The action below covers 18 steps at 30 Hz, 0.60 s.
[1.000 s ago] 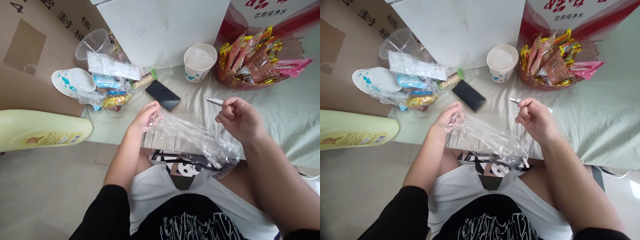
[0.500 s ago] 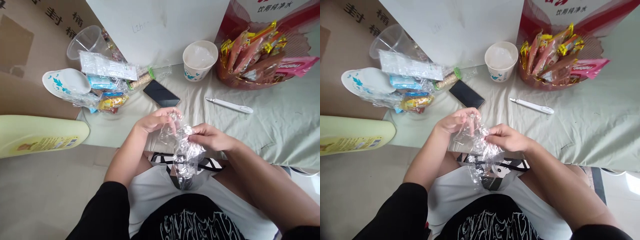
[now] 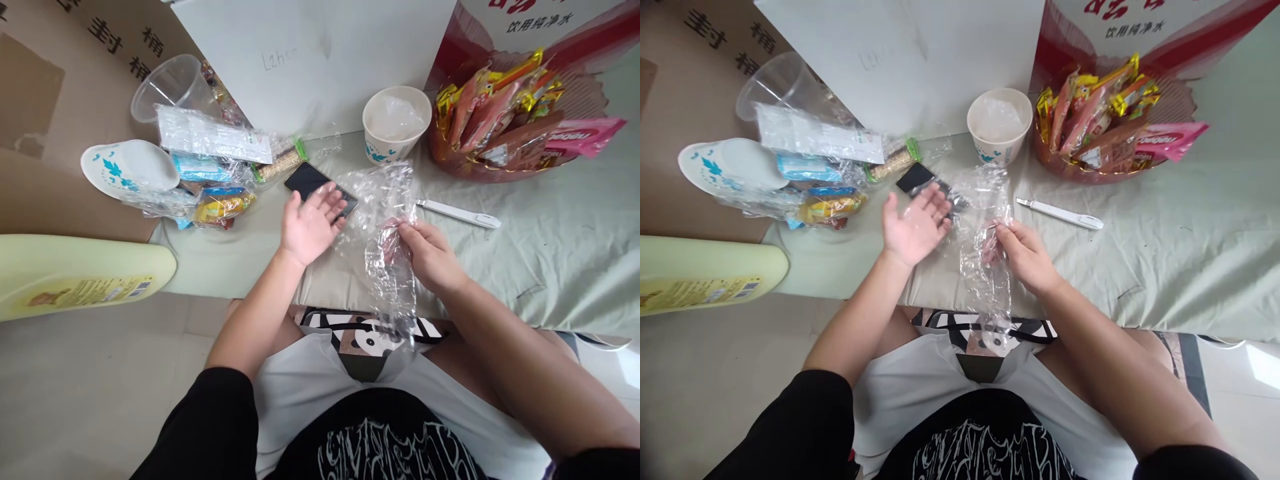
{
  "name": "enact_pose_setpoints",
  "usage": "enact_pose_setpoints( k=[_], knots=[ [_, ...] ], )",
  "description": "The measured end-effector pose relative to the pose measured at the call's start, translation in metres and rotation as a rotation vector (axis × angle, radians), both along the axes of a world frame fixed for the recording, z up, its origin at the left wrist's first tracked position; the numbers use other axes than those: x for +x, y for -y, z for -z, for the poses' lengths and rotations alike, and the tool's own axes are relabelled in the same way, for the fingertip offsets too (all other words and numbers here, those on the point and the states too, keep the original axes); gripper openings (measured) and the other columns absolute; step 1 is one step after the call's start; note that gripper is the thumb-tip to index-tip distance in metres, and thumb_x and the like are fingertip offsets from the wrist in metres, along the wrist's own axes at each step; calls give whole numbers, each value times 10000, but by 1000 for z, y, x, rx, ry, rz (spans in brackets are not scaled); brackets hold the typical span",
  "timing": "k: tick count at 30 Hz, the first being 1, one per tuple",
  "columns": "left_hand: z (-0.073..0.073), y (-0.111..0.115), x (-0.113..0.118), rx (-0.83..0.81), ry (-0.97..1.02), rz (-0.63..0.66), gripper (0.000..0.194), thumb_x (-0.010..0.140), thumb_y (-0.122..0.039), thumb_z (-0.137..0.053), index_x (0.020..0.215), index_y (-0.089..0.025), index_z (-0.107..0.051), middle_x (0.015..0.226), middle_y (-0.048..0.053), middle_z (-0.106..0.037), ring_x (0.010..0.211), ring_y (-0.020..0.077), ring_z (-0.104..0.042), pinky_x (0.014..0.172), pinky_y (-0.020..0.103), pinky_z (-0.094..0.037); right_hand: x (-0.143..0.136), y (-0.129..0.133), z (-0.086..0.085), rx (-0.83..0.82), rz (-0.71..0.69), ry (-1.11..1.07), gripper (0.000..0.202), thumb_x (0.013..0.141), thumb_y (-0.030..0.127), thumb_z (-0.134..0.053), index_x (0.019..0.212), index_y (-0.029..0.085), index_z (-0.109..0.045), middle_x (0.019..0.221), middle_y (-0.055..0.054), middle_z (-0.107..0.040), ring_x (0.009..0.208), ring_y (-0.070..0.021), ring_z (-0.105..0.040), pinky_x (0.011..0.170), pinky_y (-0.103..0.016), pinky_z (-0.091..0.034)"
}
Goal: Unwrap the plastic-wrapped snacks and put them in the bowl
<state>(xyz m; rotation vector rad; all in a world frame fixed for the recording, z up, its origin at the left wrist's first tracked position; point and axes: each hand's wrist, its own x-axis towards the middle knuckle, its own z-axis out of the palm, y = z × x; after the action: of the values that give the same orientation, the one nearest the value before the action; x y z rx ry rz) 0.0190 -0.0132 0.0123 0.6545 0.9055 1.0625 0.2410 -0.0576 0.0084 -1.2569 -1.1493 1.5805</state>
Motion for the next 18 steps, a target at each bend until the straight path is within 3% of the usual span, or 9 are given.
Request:
enact_pose_setpoints(
  k=[2,4,7,11,14,18],
  knots=[
    [3,8,11,-34,62,124,729,797,-816,-577,1170,-197,-674,1102,119,-747,1131,264,-705,859,365,-597,-2,-1,3,-15,104,-12,392,902,625,-599,880,235,-629,627,16,-567,557,-153,-565,528,-301,-481],
    [7,16,19,-53,89,280,773,673,-752,-775,1190,-187,-668,1164,139,-736,1136,289,-706,893,389,-596,-2,-1,4,23,132,55,399,898,625,-613,832,231,-606,618,21,-545,550,-144,-553,511,-291,-468],
    [9,22,21,-78,-33,420,752,597,-547,-932,1201,-191,-659,1006,91,-761,869,223,-756,706,311,-593,-1,0,2,129,102,204,397,911,603,-618,805,221,-609,595,22,-555,539,-136,-551,506,-283,-444],
    [6,19,15,-72,-297,421,435,712,-462,-875,958,-162,-677,616,-21,-660,395,60,-530,370,196,-335,2,1,0,111,37,198,353,919,574,-624,937,221,-625,523,44,-568,454,-139,-543,470,-286,-415],
    [2,16,8,-32,-302,369,353,736,-441,-847,883,-190,-646,561,-48,-613,340,27,-430,325,191,-225,4,-1,-2,84,-24,84,354,895,530,-670,1051,219,-609,524,58,-575,465,-133,-543,485,-282,-434],
    [1,15,1,26,-337,434,342,790,-431,-797,1002,-220,-631,552,-47,-637,343,62,-491,322,187,-266,4,-2,-3,10,-216,24,353,825,477,-751,1001,192,-639,585,33,-629,516,-128,-577,509,-276,-459]
  ],
)
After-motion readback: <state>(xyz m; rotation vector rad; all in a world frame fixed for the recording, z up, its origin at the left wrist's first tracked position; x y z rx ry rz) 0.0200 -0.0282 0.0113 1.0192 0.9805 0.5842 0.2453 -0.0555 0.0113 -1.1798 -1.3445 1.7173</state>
